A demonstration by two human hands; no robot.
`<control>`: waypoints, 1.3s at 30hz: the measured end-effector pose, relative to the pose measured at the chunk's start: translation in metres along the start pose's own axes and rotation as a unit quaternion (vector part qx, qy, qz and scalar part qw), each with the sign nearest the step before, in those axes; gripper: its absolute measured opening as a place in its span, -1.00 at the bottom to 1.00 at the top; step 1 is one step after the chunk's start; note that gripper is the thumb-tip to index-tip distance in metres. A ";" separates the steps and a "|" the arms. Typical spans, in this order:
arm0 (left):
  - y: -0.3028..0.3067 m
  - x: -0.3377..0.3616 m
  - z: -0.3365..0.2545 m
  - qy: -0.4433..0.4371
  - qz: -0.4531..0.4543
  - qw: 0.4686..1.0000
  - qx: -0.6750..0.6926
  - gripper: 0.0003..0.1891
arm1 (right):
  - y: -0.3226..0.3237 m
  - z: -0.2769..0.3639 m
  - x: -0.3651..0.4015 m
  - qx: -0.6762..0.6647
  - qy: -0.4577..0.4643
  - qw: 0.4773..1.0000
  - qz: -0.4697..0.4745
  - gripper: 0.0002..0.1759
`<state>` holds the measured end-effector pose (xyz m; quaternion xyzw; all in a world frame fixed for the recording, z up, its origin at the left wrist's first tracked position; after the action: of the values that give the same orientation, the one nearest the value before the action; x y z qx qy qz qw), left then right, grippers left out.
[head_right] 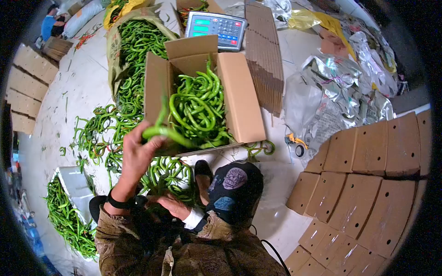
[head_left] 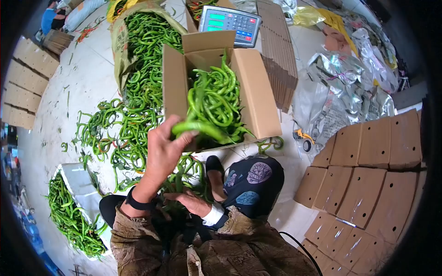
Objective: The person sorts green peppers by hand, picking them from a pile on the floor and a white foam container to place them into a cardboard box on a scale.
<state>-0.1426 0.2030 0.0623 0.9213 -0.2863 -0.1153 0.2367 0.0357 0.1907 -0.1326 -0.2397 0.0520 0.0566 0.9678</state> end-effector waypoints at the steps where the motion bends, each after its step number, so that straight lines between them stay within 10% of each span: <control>1: 0.008 -0.002 -0.014 0.134 0.029 0.982 0.132 -0.72 | -0.001 0.001 -0.002 0.038 0.037 0.999 0.000 -0.67; 5: 0.021 -0.005 -0.008 0.172 0.099 0.854 0.481 -0.49 | -0.007 0.033 -0.021 -0.206 -0.250 0.946 -0.021 -0.60; 16: 0.037 0.001 0.002 0.130 0.086 0.796 0.584 -0.50 | -0.015 0.082 -0.027 -0.047 -0.050 0.997 -0.020 -0.63; 25: 0.034 -0.011 -0.015 0.079 0.058 0.819 0.565 -0.45 | -0.016 0.065 -0.028 -0.236 -0.224 0.946 -0.019 -0.77; 38: 0.010 -0.042 -0.035 0.058 0.059 0.753 0.653 -0.49 | -0.010 0.058 -0.018 -0.286 -0.222 0.932 -0.028 -0.78; 39: 0.008 -0.048 -0.040 0.026 0.072 0.730 0.679 -0.49 | -0.008 0.051 -0.015 -0.095 -0.108 0.990 0.006 -0.77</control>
<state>-0.1717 0.2399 0.1044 0.8158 -0.3475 0.1512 -0.4369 0.0260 0.2063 -0.0823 -0.3229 -0.0568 0.0927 0.9402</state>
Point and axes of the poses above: each hand's wrist, its own x-axis away from the middle knuckle, its own y-axis out of the back of the hand, z = x × y, the point moved 1 cm from there along -x, towards the middle knuckle, and after that the axes turned 13 degrees about -x, right-handed, at the moved point
